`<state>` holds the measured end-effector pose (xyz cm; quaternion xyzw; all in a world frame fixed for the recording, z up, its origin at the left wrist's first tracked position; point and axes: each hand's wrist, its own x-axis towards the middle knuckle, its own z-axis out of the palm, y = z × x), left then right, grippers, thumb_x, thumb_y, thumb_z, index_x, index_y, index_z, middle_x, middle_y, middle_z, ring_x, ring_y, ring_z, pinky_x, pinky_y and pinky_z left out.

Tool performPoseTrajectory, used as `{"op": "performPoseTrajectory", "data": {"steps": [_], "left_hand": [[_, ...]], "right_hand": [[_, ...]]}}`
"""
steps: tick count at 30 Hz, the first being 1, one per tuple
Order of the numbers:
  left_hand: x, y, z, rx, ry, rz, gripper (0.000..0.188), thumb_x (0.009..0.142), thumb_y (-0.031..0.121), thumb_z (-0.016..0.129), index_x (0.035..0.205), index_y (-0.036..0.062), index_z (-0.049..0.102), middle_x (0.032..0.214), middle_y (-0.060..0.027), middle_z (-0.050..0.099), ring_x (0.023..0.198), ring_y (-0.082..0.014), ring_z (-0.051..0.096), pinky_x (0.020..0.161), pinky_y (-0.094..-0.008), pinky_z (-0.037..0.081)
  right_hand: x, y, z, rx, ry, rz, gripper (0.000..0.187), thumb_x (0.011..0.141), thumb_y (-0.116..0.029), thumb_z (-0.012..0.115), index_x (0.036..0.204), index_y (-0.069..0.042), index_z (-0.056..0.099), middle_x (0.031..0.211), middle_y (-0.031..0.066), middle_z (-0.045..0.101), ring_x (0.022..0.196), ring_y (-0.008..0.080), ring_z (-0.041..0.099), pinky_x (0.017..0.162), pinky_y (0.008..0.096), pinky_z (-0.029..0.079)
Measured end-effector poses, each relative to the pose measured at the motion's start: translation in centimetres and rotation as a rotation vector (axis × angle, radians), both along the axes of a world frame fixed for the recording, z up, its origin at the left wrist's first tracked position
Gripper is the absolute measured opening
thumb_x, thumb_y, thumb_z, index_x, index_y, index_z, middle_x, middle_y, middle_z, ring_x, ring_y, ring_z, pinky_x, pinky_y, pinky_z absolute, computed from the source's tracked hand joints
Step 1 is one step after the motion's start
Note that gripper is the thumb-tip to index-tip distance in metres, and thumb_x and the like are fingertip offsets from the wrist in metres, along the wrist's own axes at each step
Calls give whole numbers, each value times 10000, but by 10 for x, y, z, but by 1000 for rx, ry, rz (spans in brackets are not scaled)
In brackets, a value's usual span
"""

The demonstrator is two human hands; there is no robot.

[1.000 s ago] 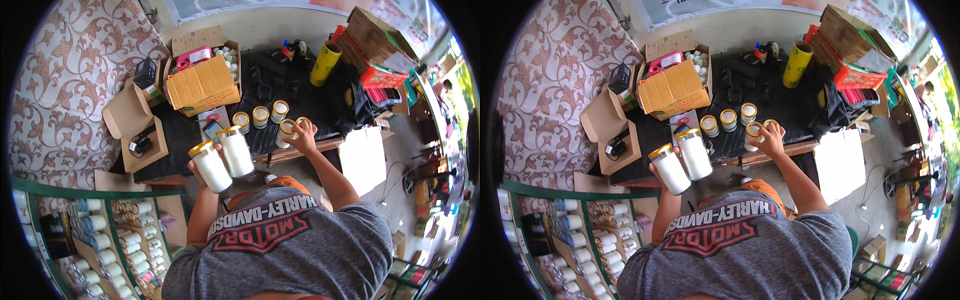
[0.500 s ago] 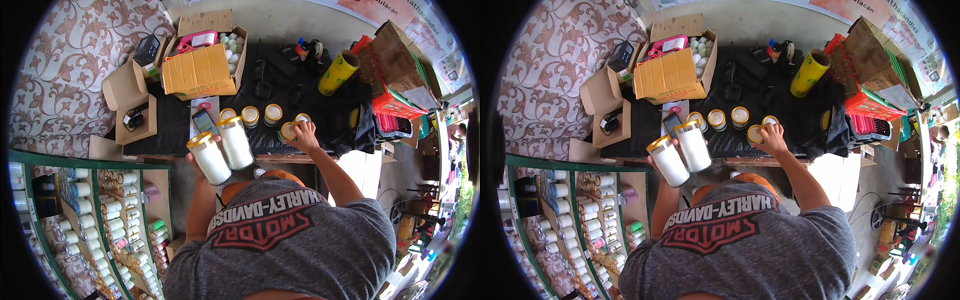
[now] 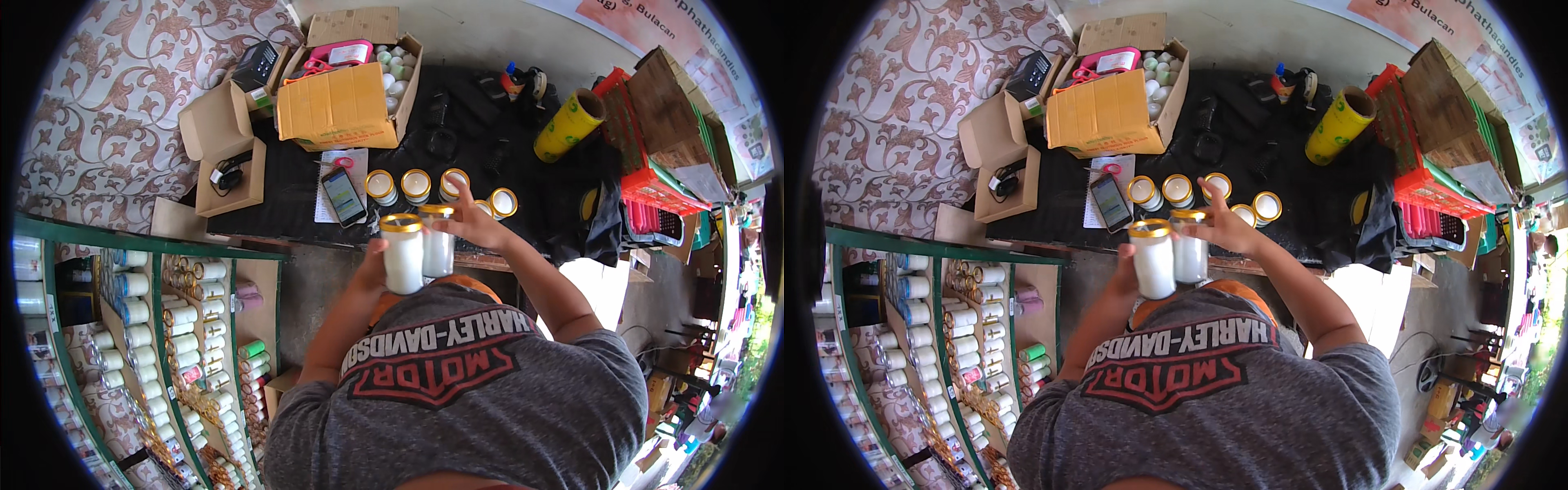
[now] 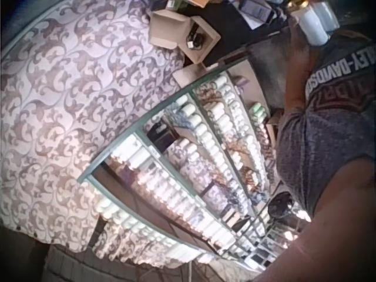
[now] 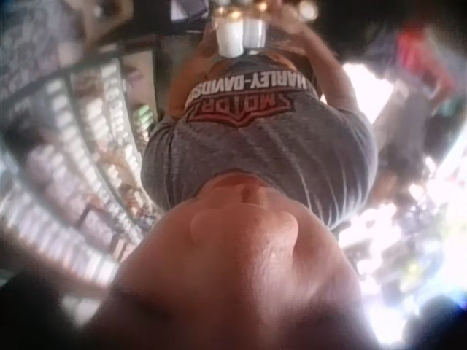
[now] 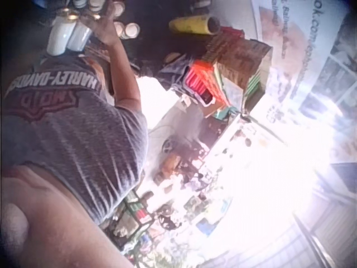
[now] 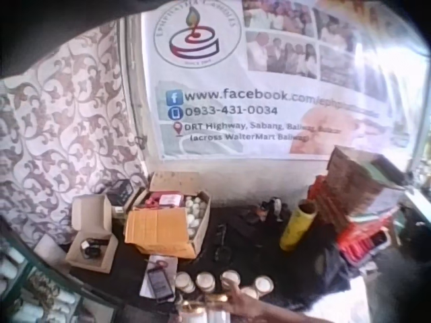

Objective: The person retrieves several white candles with gold rims from a shelf and places them on a table. They then use a roll of yellow plastic wrap and scissors to individually wrap each candle, cutting the wrap and securing it around the candles.

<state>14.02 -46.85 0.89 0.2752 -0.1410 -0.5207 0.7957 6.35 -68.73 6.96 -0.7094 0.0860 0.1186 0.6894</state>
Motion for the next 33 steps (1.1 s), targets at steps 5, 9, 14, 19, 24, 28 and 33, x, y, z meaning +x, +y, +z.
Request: {"op": "performPoseTrajectory", "data": {"steps": [5,9,14,19,24,28,33], "left_hand": [[-2,-2,-26,96,-62,-127,792,698,450,698,1314,21,447,1217,-104,535,1061,-210,565,897,-369,475],[-1,-9,-25,321,-393,224,757,642,284,803,1287,61,474,1267,-103,469,1162,-222,480,974,-376,402],[21,-21,-67,781,-1175,663,736,621,206,850,1254,67,500,1151,-132,478,1127,-276,470,960,-390,400],[19,-45,-88,914,-1060,761,701,603,133,838,1222,63,515,1148,-145,514,1121,-318,479,949,-406,409],[21,-37,-103,911,-1213,737,697,642,177,825,1233,49,479,1158,-146,497,1119,-309,455,936,-408,395],[25,-27,-103,962,-1146,593,875,607,192,843,1333,39,377,1171,-179,477,1131,-346,437,997,-424,353],[20,9,-120,1020,-986,476,922,680,218,797,1400,-2,265,1299,-252,346,1255,-402,325,1057,-422,311]], "right_hand": [[4,-6,-45,-30,28,-57,896,721,-321,791,1405,-10,303,1252,192,537,1147,250,547,967,346,425],[-6,7,-46,-452,-91,-151,764,669,-251,819,1278,-15,423,1173,159,567,1110,277,560,932,364,447],[-3,19,-71,-882,-318,-164,701,604,-211,830,1186,-30,483,1154,154,567,1099,318,525,931,403,445],[-1,19,-100,-962,-392,-177,727,609,-262,827,1214,-60,478,1186,125,554,1131,309,493,937,408,413],[1,12,-105,-1276,-404,-112,679,670,-341,783,1204,-58,473,1190,92,535,1143,275,460,972,421,350],[6,16,-98,-1294,-397,-88,718,668,-360,789,1237,-85,447,1259,93,473,1167,316,414,1005,493,283],[13,39,-86,-1269,-576,-130,714,702,-351,757,1291,-110,431,1331,94,421,1195,337,388,1001,516,257]]}}
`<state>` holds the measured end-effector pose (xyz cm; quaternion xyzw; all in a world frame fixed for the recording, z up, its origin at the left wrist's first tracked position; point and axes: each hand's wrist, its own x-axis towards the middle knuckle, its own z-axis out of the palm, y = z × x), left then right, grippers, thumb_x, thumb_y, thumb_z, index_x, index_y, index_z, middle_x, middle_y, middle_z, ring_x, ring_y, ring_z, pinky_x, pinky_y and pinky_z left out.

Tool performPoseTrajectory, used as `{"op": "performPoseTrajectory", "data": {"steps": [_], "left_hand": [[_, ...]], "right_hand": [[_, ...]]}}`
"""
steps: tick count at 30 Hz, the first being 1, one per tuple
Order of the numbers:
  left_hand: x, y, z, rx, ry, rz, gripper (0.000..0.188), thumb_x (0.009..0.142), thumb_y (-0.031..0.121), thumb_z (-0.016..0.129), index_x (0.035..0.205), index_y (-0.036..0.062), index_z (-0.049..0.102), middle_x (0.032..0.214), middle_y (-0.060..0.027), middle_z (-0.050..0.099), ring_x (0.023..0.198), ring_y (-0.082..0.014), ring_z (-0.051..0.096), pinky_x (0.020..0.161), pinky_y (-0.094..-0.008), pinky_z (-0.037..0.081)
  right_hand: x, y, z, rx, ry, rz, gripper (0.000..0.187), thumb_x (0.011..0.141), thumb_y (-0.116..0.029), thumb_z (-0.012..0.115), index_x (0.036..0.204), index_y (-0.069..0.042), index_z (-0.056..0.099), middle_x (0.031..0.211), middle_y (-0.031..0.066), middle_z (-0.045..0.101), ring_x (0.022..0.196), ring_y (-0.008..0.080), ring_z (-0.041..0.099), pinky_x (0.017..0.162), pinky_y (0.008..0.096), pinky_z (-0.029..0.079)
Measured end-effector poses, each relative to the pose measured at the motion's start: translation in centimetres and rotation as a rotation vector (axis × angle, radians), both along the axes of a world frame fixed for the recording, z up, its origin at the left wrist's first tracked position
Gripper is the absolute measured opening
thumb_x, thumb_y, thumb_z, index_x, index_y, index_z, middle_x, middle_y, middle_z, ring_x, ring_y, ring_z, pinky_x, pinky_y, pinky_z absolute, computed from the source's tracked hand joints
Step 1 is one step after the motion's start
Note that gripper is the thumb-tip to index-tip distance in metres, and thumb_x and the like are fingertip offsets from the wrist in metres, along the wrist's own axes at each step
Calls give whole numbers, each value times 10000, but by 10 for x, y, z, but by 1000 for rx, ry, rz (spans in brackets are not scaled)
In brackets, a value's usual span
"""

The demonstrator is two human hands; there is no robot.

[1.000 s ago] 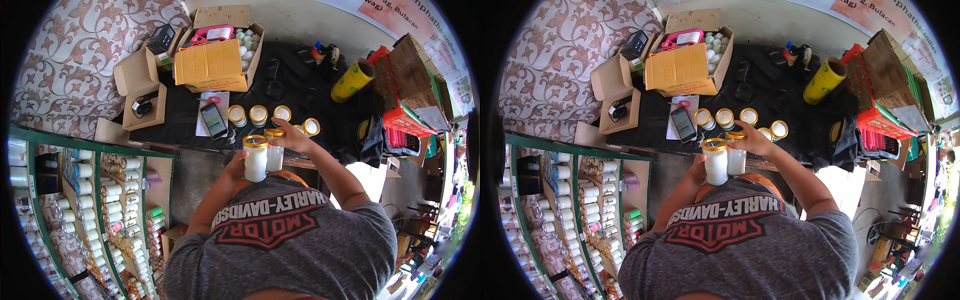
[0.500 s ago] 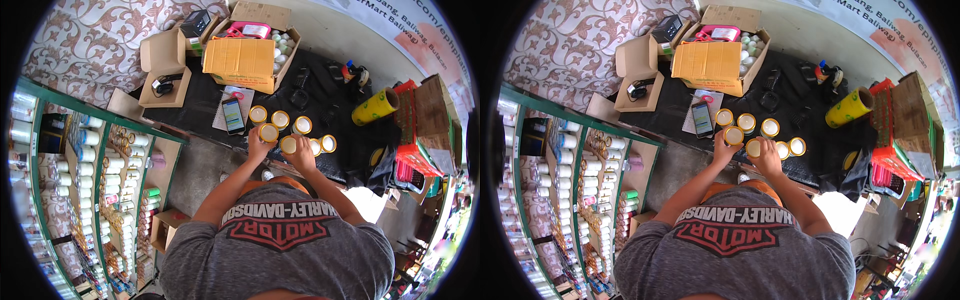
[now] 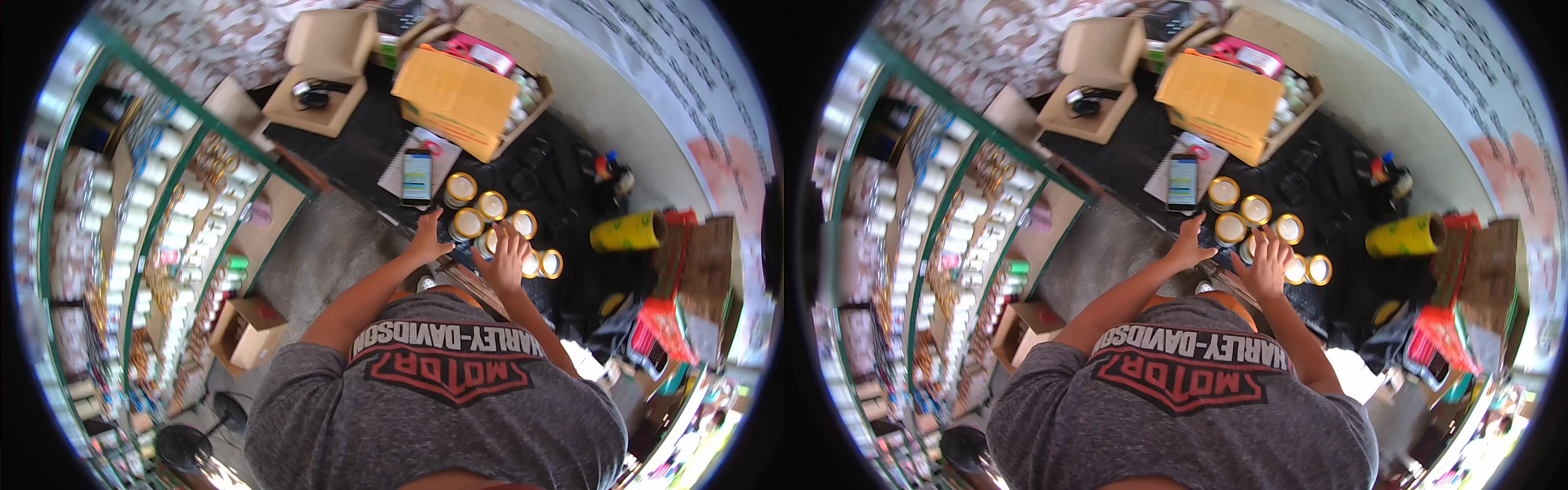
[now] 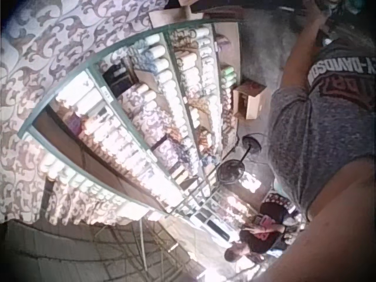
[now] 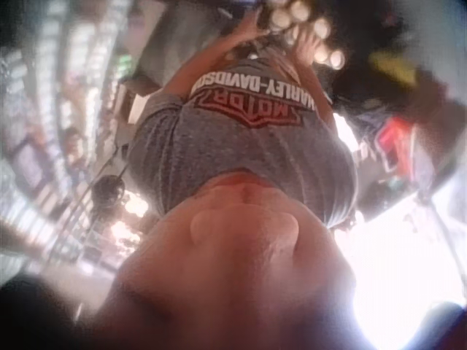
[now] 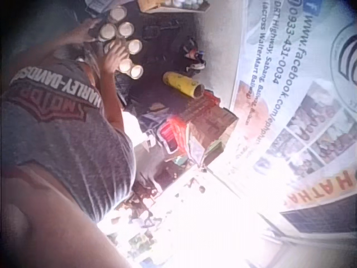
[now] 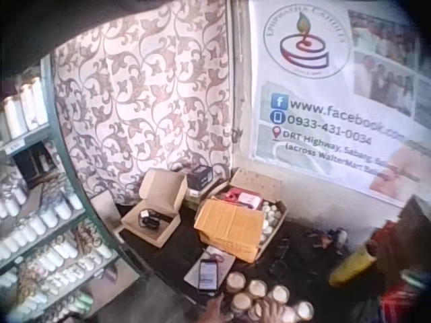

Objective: The person retrieves several white candles with gold rims from a shelf and places them on a table. They then use a roll of yellow plastic wrap and scissors to individually wrap each candle, cutting the wrap and securing it around the candles.

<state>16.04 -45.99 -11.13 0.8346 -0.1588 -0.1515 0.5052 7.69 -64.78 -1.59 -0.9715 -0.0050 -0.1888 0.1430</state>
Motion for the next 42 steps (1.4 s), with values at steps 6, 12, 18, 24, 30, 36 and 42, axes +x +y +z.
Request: {"op": "performPoseTrajectory", "data": {"steps": [6,12,18,24,30,36,42], "left_hand": [[-8,97,-7,-114,-12,359,701,784,204,722,1359,12,371,1282,-223,367,1172,-325,465,965,-378,452],[-49,236,39,-171,71,754,525,856,233,640,1321,72,457,1238,-155,515,1028,-239,585,870,-346,487],[-138,387,52,-357,27,1089,445,872,201,611,1278,61,494,1157,-100,568,977,-172,589,841,-305,482],[-248,515,83,-460,-174,1454,325,924,122,538,1241,56,517,1103,-68,604,963,-138,585,816,-266,468],[-319,586,115,-638,-280,1666,252,956,141,498,1194,70,540,1098,-30,612,982,-112,582,820,-264,461],[-356,661,114,-589,-332,1755,244,965,153,488,1186,67,545,1077,-28,613,982,-113,580,831,-256,450],[-385,741,129,-421,-276,1782,240,950,121,519,1162,14,555,1039,-65,628,905,-114,583,759,-247,473]], "right_hand": [[35,89,17,55,-109,359,558,755,-264,706,1244,-104,490,1333,119,419,1154,353,386,974,498,254],[58,235,21,75,-116,859,451,771,-264,682,1173,-104,555,1314,129,442,1138,351,398,954,480,267],[26,416,24,128,-134,1241,413,788,-260,665,1157,-104,566,1309,135,448,1120,342,415,946,476,275],[-40,590,41,309,-106,1495,401,787,-230,669,1154,-108,563,1303,115,458,1124,319,431,955,463,276],[-84,708,45,343,-51,1702,403,782,-223,677,1150,-113,553,1290,104,464,1141,304,442,958,450,288],[-103,801,35,337,5,1849,394,776,-224,682,1126,-101,550,1260,108,465,1123,310,449,946,459,314],[-118,894,36,302,-26,1963,393,754,-207,687,1104,-92,549,1225,107,470,1099,304,467,936,457,342]]}}
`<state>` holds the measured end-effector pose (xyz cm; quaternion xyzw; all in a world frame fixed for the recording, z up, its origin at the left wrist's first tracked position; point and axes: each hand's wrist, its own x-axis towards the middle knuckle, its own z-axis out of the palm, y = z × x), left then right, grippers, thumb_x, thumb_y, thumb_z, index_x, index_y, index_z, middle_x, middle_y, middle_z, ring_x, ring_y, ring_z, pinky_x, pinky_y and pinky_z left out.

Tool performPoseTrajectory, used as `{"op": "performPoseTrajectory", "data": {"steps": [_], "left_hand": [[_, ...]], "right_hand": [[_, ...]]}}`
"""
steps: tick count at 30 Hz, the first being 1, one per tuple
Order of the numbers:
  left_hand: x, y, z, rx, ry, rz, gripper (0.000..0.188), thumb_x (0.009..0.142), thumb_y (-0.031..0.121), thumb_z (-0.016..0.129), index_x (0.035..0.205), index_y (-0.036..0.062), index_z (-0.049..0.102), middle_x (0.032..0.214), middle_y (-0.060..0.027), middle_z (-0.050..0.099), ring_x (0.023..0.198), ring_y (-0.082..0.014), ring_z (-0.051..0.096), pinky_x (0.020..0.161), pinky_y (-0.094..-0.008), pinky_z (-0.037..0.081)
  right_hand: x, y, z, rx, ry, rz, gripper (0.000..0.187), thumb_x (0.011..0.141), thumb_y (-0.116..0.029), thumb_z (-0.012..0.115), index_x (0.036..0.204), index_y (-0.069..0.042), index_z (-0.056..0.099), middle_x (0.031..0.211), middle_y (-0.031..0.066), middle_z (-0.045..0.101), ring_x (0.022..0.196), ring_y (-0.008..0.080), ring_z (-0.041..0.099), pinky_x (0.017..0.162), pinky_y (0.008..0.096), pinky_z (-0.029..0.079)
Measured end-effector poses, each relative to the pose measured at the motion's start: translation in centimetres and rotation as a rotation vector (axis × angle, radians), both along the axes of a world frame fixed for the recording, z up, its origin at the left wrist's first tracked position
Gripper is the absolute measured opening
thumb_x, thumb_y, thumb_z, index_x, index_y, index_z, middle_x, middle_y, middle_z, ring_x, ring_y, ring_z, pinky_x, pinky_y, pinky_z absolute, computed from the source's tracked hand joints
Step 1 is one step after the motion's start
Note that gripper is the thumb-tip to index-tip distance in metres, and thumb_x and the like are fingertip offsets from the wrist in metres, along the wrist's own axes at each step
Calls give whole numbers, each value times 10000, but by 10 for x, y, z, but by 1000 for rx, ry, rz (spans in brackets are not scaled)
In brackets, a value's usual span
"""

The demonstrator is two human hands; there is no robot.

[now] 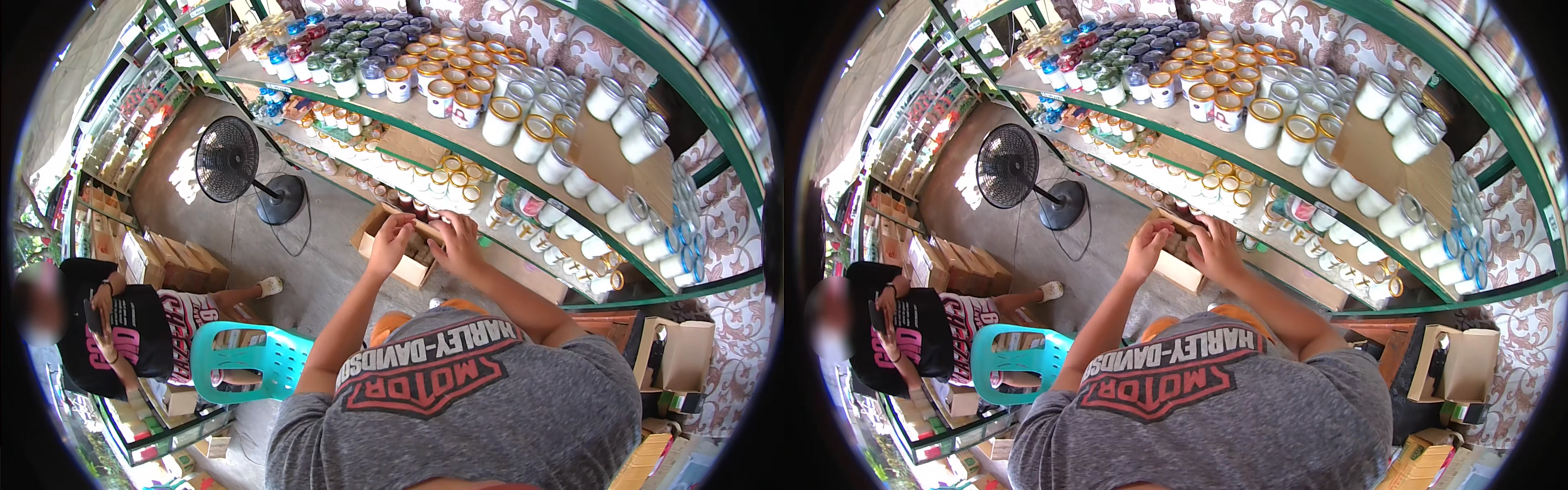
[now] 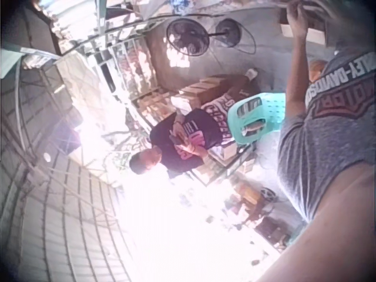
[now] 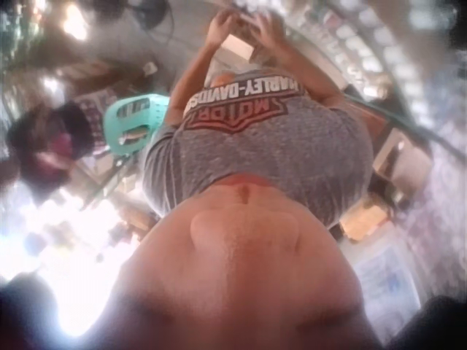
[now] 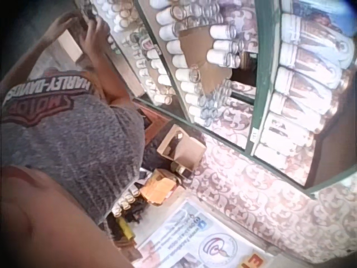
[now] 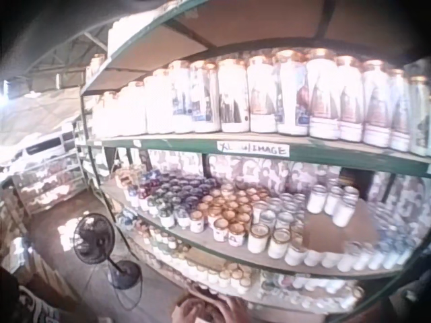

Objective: The person retrieves several white candles with gold rims from a shelf and places them on a table. They then use a roll of yellow plastic wrap and scissors to individually wrap each candle, cutting the wrap and securing it around the candles.

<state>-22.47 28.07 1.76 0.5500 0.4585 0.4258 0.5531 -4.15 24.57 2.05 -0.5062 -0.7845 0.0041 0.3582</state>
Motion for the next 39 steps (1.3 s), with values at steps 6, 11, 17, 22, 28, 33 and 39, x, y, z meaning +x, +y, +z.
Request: {"op": "performPoseTrajectory", "data": {"steps": [6,11,17,22,28,33,39], "left_hand": [[-24,84,-25,-2,70,-134,240,931,132,542,1122,-9,571,998,-79,651,839,-128,607,732,-264,498],[-61,157,-32,64,99,-377,237,906,103,550,1094,-38,577,1003,-98,651,861,-153,625,762,-274,511],[-130,230,-48,197,367,-718,299,895,148,545,1160,18,593,1081,-152,641,963,-251,642,836,-336,500],[-140,275,-83,290,539,-874,363,862,197,577,1179,20,581,1150,-186,603,1071,-311,595,911,-377,471],[-96,349,-161,528,609,-774,430,840,232,585,1222,39,549,1289,-196,505,1182,-351,498,1011,-425,396],[-64,397,-212,863,852,-525,527,914,344,501,1345,48,437,1406,-154,424,1316,-336,377,1078,-458,315],[-50,398,-266,1132,817,-350,570,945,367,460,1381,5,397,1445,-197,374,1346,-340,348,1086,-472,303]], "right_hand": [[-42,76,-3,-55,-56,7,367,735,-196,691,1048,-76,542,1184,104,480,1084,293,476,919,446,358],[-83,127,-31,-147,-17,-123,382,734,-199,692,1049,-44,541,1128,126,513,1035,321,499,870,441,404],[-167,163,-77,-251,105,-375,353,752,-196,682,1033,-33,543,1080,144,524,1027,342,508,871,451,438],[-192,176,-102,-394,123,-472,344,763,-213,678,1022,-41,531,1069,151,512,1032,352,501,883,451,436],[-146,210,-159,-494,64,-617,401,802,-244,639,1132,-47,525,1154,152,504,1103,343,507,919,472,435],[-107,270,-211,-154,-214,-733,594,891,-321,559,1379,-40,371,1383,177,408,1287,324,397,1084,447,301],[-79,298,-260,-88,-389,-820,575,933,-438,454,1337,-28,441,1382,174,435,1298,327,395,1095,457,284]]}}
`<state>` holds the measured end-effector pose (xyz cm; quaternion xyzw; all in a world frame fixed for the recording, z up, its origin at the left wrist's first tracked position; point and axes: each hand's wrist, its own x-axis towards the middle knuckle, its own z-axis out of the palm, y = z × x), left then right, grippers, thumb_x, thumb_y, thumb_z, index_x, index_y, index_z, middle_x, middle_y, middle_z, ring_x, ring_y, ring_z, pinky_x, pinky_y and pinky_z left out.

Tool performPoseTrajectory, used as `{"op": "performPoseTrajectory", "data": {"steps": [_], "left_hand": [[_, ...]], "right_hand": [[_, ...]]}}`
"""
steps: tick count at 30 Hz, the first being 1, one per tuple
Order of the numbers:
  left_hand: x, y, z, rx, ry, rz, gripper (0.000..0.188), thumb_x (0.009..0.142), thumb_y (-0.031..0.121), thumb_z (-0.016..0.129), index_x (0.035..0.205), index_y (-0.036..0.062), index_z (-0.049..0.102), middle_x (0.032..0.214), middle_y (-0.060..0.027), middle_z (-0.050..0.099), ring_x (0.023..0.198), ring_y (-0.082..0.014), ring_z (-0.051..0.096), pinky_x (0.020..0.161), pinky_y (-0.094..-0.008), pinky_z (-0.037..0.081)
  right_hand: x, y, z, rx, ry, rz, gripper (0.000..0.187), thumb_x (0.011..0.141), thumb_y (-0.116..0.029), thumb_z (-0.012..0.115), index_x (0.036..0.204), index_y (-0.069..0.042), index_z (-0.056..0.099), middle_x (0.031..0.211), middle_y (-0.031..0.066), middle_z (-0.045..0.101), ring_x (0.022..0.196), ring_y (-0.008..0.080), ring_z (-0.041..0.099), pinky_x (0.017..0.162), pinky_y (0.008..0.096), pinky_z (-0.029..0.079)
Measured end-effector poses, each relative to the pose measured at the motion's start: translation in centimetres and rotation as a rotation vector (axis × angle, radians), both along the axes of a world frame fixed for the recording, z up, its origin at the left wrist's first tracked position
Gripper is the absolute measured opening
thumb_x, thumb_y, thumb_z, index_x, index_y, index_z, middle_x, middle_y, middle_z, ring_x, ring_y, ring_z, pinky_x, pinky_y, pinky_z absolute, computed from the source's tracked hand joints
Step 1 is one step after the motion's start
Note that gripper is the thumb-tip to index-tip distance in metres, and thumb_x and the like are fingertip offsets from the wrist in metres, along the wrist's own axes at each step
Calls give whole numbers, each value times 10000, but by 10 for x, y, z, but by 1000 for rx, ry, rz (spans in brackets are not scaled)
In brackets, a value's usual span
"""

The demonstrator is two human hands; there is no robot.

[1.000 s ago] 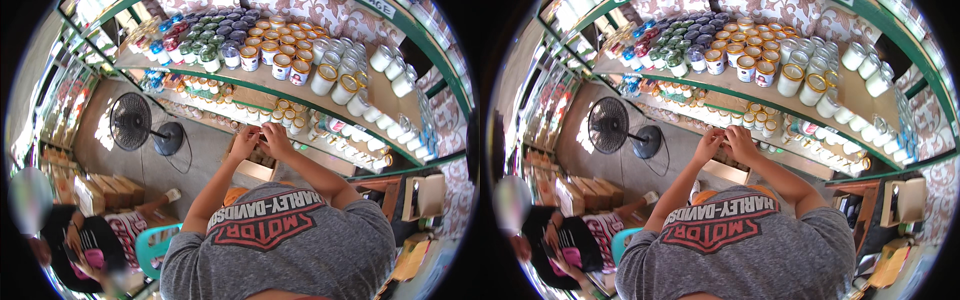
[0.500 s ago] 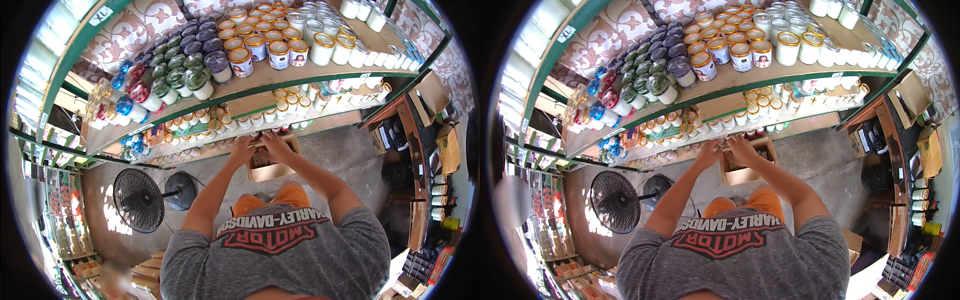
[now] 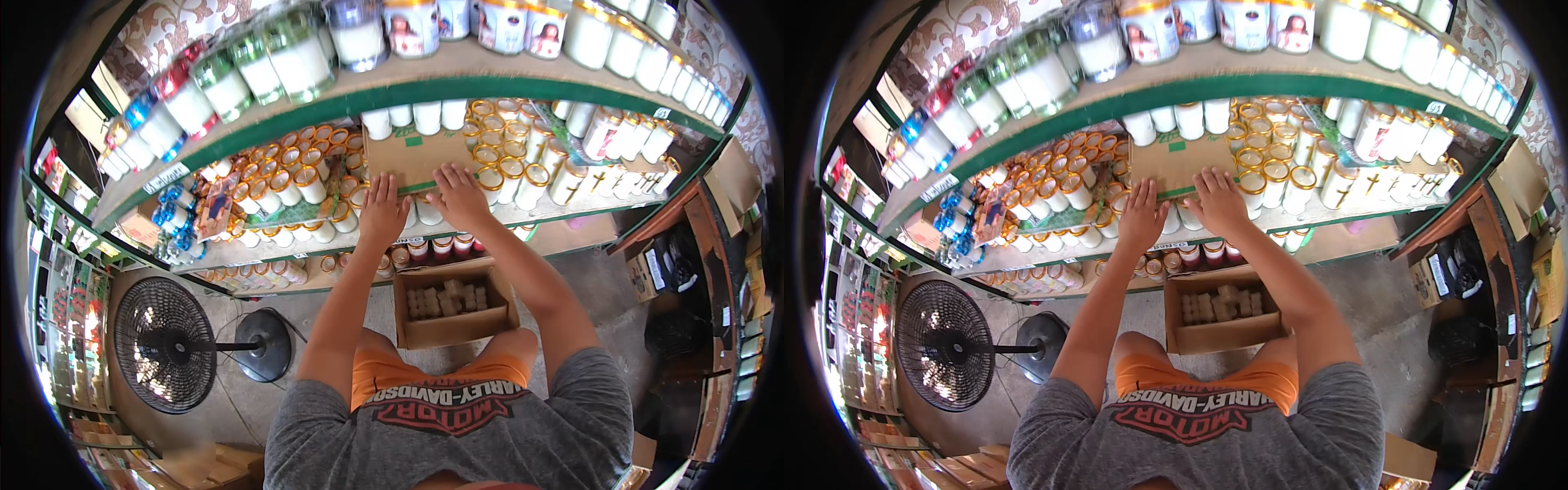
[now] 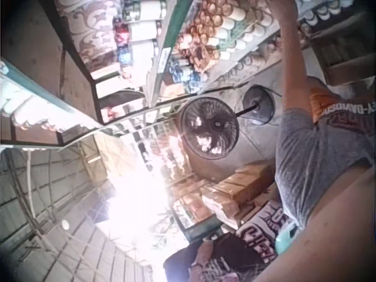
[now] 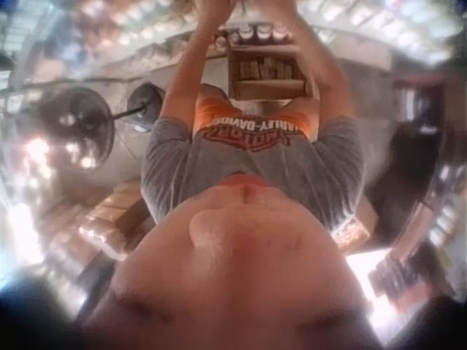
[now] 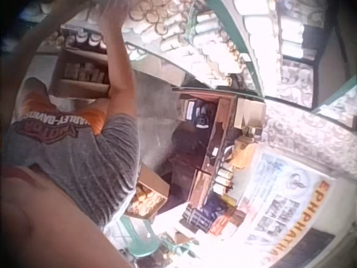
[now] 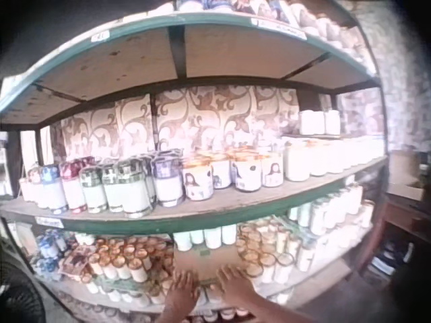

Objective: The person retrieves several white candles with gold rims from a shelf and places them on a table. They then use a roll of yellow plastic wrap and scissors to individually wrap each candle, cutting the wrap and securing it around the candles.

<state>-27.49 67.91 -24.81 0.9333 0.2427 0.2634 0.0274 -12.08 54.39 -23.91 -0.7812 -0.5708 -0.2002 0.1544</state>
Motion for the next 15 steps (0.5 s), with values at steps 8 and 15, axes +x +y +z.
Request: {"op": "performPoseTrajectory", "data": {"steps": [8,15], "left_hand": [[3,1,-18,253,-253,-3,560,918,408,486,1232,-52,545,1275,-246,540,1219,-367,500,1048,-467,358],[10,-8,42,65,134,123,420,887,384,489,1085,33,611,1058,-160,652,1043,-287,609,828,-453,487]], "right_hand": [[-3,4,-1,176,-21,22,441,942,-403,461,1179,-56,595,1236,142,578,1169,309,525,1001,424,401],[15,-2,28,-117,176,38,461,922,-444,471,1189,-87,590,1200,137,584,1152,313,528,989,435,408]]}}
